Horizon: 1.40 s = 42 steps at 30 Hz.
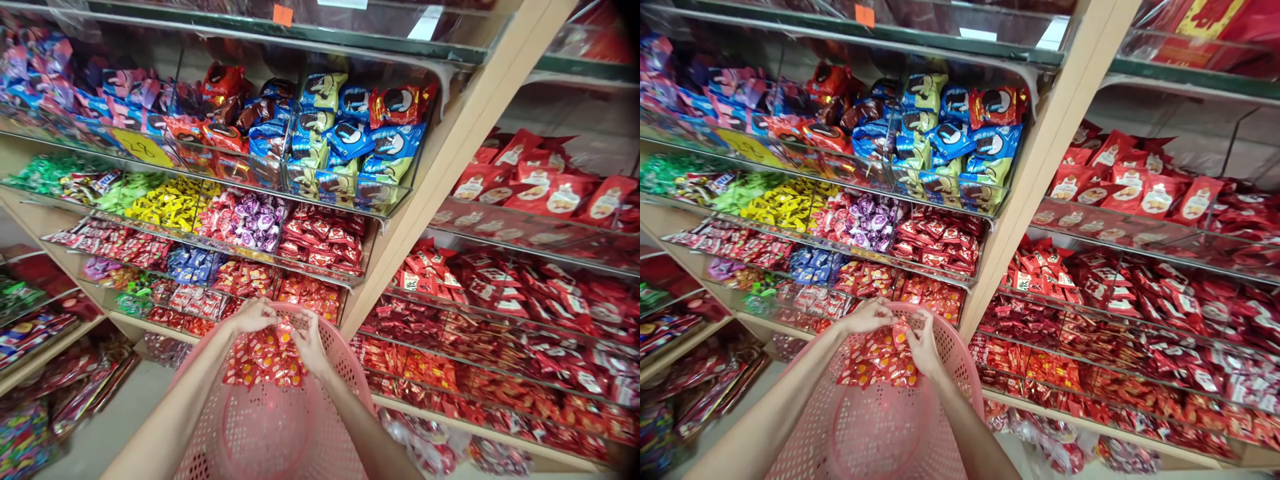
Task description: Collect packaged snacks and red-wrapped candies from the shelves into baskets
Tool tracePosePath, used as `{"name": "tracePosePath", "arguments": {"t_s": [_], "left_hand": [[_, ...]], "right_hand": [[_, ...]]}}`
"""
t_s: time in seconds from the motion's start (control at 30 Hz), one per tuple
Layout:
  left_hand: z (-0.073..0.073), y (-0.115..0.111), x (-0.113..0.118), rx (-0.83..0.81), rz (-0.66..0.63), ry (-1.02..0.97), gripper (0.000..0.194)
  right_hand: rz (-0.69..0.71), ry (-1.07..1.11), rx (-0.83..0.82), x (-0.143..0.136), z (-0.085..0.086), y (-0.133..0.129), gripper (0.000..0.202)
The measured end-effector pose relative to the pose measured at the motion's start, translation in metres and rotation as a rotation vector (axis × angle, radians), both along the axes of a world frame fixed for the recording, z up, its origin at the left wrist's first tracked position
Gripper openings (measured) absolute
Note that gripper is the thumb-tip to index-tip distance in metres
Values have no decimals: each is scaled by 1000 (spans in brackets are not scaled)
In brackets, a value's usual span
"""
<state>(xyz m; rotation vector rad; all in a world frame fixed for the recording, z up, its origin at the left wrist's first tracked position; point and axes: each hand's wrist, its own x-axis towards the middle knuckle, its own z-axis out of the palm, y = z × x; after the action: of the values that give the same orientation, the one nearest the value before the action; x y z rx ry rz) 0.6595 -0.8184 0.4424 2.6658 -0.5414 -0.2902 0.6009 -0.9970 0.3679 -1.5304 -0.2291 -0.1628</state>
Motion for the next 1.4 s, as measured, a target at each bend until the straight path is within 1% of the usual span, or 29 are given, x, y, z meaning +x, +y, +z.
{"name": "tracePosePath", "arguments": {"t_s": [0.13, 0.2, 0.33, 0.47, 0.63, 0.83, 0.93, 1.03, 1.2, 1.3, 1.4], "left_hand": [[1, 1, 2, 19, -2, 42, 27], [3, 1, 3, 8, -22, 52, 25], [4, 3, 5, -44, -51, 78, 26], [9, 4, 5, -70, -46, 93, 32], [14, 5, 7, -126, -67, 101, 34], [7, 9, 14, -244, -138, 120, 34], [6, 10, 15, -248, -138, 142, 34], [8, 10, 15, -270, -167, 159, 32], [8, 11, 16, -305, -212, 173, 32], [6, 12, 17, -312, -207, 156, 32], [4, 12, 17, -314, -204, 134, 31]], "right_hand": [[23, -69, -101, 2, 1, -4, 45], [24, -88, -151, 1, 2, -5, 46], [26, -102, -185, -1, 4, -5, 50], [43, -89, -182, -3, 8, -2, 58], [33, -33, -93, 0, 9, 0, 63], [23, 134, 116, 11, -1, -1, 64], [2, 207, 162, 14, -5, -3, 66], [-9, 218, 199, 15, -5, -4, 66], [29, 246, 274, 14, -4, -4, 68], [51, 320, 321, 12, -2, -5, 71], [65, 354, 333, 11, 1, -7, 70]]}}
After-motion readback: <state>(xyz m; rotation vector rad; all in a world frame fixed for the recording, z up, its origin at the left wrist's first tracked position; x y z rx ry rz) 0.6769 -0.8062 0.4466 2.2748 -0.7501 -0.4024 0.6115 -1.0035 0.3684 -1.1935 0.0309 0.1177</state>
